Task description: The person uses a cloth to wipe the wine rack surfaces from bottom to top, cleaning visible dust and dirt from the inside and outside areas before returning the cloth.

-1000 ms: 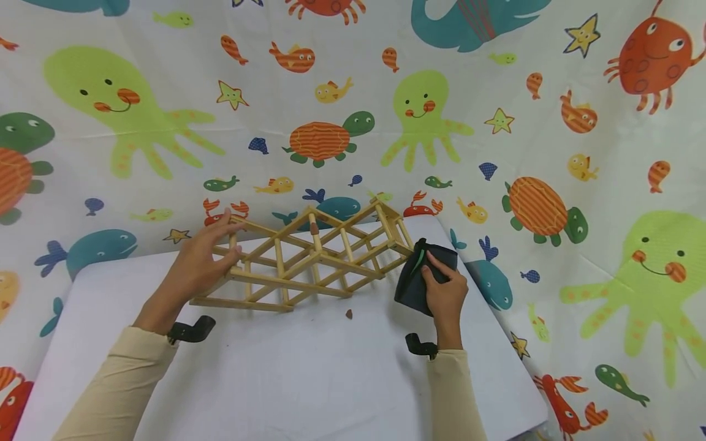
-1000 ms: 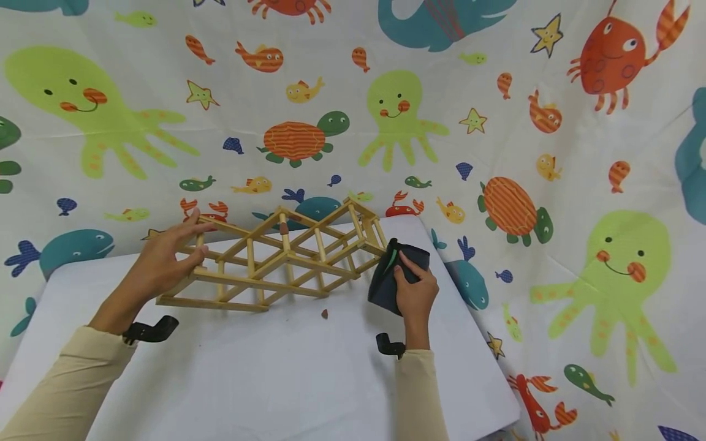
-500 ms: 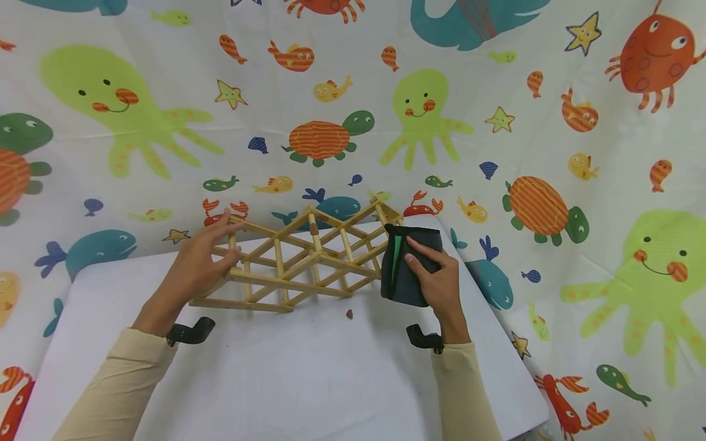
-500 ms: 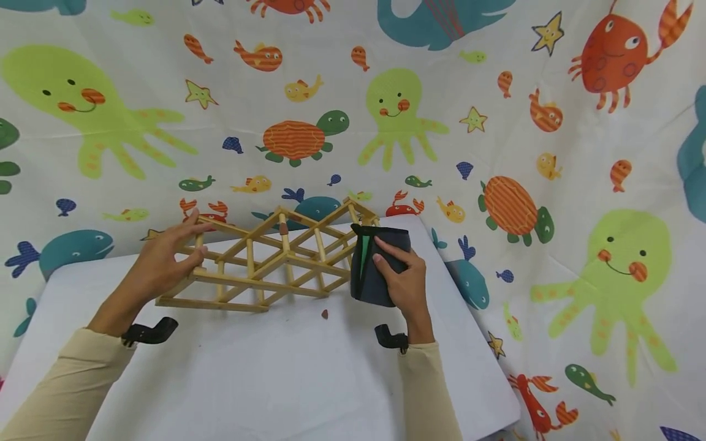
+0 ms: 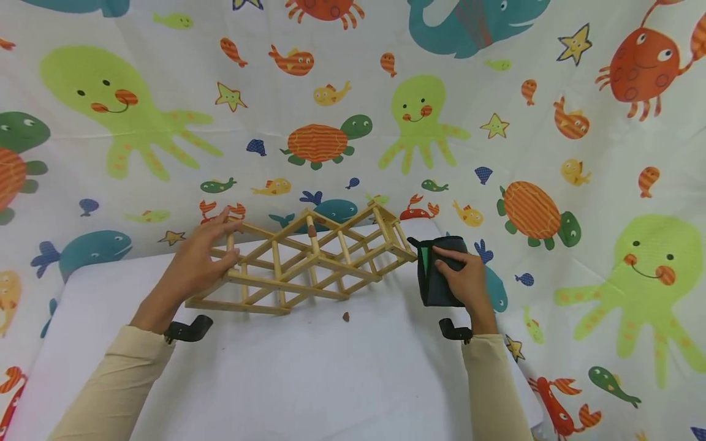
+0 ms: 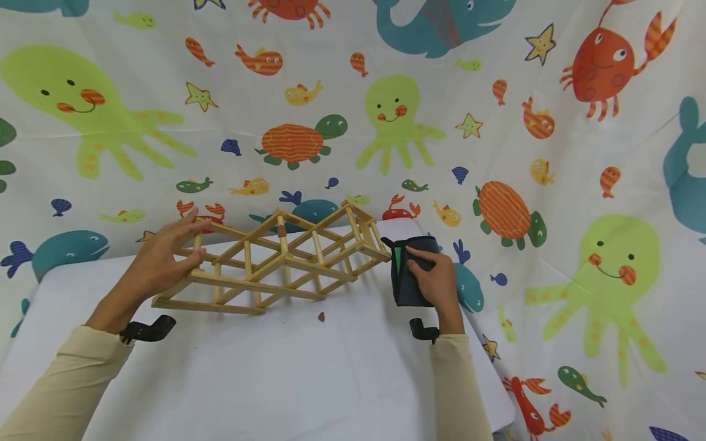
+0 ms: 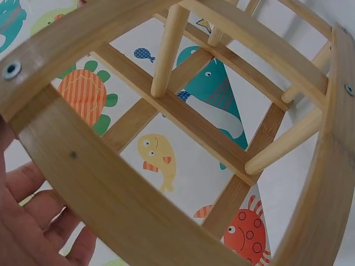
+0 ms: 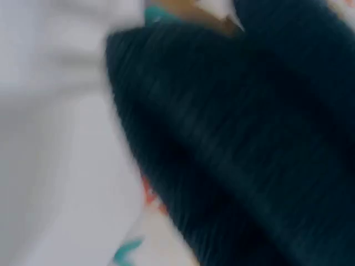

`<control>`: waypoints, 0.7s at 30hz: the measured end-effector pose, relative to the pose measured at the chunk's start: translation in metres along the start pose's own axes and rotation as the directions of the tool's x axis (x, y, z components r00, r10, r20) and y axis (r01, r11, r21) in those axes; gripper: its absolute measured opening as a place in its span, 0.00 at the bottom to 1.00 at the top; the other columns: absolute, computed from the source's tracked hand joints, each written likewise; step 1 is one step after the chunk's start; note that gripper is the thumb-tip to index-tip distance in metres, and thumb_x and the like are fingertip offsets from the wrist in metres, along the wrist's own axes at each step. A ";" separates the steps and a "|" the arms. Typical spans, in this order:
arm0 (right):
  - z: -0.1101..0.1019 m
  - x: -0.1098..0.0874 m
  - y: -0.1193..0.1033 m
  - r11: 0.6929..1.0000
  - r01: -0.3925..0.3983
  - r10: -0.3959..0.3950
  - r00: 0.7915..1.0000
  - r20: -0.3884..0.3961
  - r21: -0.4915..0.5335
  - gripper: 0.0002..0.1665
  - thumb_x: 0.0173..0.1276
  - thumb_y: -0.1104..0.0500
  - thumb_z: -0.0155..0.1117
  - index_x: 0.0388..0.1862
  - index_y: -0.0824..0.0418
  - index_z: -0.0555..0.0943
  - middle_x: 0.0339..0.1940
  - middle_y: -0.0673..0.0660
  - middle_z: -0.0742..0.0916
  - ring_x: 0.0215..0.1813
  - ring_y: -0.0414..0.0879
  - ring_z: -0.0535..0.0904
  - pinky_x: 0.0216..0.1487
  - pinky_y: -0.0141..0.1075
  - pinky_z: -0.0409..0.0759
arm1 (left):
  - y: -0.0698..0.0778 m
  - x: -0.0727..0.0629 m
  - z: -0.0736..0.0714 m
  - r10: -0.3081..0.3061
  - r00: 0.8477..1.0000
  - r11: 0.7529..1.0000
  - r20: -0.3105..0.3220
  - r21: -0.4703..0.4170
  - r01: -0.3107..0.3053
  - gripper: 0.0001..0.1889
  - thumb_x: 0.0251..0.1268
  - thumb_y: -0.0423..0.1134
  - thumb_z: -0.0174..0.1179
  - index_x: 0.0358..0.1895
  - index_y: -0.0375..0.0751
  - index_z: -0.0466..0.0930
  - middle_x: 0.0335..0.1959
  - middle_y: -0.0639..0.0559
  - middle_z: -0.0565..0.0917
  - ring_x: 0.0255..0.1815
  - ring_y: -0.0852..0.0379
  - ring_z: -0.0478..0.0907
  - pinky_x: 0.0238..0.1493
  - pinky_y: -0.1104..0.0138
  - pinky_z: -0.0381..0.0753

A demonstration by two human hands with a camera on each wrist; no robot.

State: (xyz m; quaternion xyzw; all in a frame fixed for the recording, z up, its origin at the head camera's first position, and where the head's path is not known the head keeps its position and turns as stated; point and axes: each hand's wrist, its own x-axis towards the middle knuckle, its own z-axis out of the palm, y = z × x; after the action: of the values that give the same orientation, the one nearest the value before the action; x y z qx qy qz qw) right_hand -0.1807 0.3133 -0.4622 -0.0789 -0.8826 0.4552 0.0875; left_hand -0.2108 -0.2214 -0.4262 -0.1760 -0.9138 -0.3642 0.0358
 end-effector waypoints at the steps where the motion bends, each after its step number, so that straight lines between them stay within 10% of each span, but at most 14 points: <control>1: -0.002 0.001 -0.006 0.999 0.007 -0.007 1.000 0.008 0.052 0.20 0.75 0.55 0.71 0.64 0.48 0.88 0.64 0.66 0.84 0.45 0.50 0.83 0.37 0.34 0.86 | -0.001 0.000 0.000 0.000 1.000 1.000 0.001 0.002 0.000 0.33 0.73 0.36 0.63 0.80 0.41 0.68 0.89 0.42 0.54 0.84 0.25 0.54 0.74 0.23 0.56; 7: -0.001 0.014 -0.051 0.932 -0.038 -0.034 0.981 0.191 0.362 0.23 0.75 0.51 0.72 0.68 0.49 0.86 0.57 0.63 0.82 0.32 0.45 0.89 0.33 0.38 0.91 | -0.004 0.000 0.001 -0.021 0.999 1.000 -0.024 -0.010 0.021 0.32 0.72 0.35 0.62 0.79 0.41 0.70 0.87 0.41 0.58 0.82 0.24 0.57 0.72 0.22 0.59; 11: 0.010 0.025 -0.059 0.919 -0.102 -0.032 0.943 0.330 0.380 0.23 0.76 0.53 0.71 0.69 0.49 0.85 0.53 0.61 0.86 0.31 0.47 0.90 0.33 0.40 0.91 | -0.004 0.000 0.005 -0.042 0.998 0.999 -0.035 -0.013 0.042 0.32 0.72 0.35 0.62 0.79 0.43 0.71 0.86 0.39 0.60 0.82 0.25 0.59 0.71 0.22 0.60; 21: -0.004 0.043 -0.011 0.990 -0.004 0.039 0.970 0.239 -0.143 0.20 0.73 0.57 0.69 0.62 0.52 0.89 0.55 0.72 0.85 0.27 0.46 0.79 0.26 0.35 0.81 | -0.001 0.002 0.006 -0.057 0.997 0.998 -0.042 0.003 0.057 0.30 0.71 0.35 0.61 0.77 0.44 0.73 0.85 0.38 0.62 0.80 0.25 0.61 0.70 0.22 0.62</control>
State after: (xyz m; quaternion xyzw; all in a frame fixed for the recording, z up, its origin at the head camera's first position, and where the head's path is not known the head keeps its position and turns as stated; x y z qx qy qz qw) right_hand -0.2220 0.3198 -0.4477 -0.0386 -0.9159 0.3984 -0.0311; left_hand -0.2122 -0.2177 -0.4307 -0.1419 -0.9184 -0.3666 0.0451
